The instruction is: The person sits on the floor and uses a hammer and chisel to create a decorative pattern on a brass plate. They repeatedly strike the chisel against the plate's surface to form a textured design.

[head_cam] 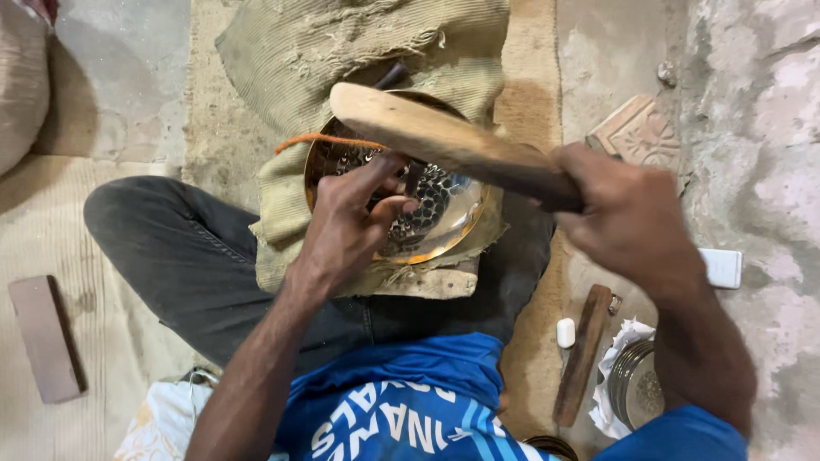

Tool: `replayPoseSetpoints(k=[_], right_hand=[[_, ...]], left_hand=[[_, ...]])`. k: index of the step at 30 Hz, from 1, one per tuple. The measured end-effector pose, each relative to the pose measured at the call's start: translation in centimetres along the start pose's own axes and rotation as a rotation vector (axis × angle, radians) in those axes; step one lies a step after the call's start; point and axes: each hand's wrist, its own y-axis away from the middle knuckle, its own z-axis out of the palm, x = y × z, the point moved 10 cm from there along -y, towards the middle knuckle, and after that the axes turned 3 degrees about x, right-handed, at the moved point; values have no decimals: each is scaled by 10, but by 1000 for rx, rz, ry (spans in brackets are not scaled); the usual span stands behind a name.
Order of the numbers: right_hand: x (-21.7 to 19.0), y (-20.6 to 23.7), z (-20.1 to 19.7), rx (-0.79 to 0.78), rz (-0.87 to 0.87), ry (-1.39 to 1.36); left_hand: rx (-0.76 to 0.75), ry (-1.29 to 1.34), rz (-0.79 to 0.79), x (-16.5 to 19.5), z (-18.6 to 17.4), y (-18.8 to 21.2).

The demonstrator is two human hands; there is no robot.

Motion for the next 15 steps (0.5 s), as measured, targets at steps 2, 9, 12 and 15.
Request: replayPoseSetpoints(k=[2, 9, 12, 15], right_hand=[[18, 5, 7, -15, 188, -201], [19, 30, 7, 103, 146, -235], [42, 51, 17, 226, 362, -447], [46, 59, 39, 300, 370, -822]], left_hand=[[-37, 95, -59, -5, 5, 2], [300, 391, -62, -4, -41, 25], [521, 63, -86, -4, -86, 52], [445, -185, -220, -18, -92, 57]])
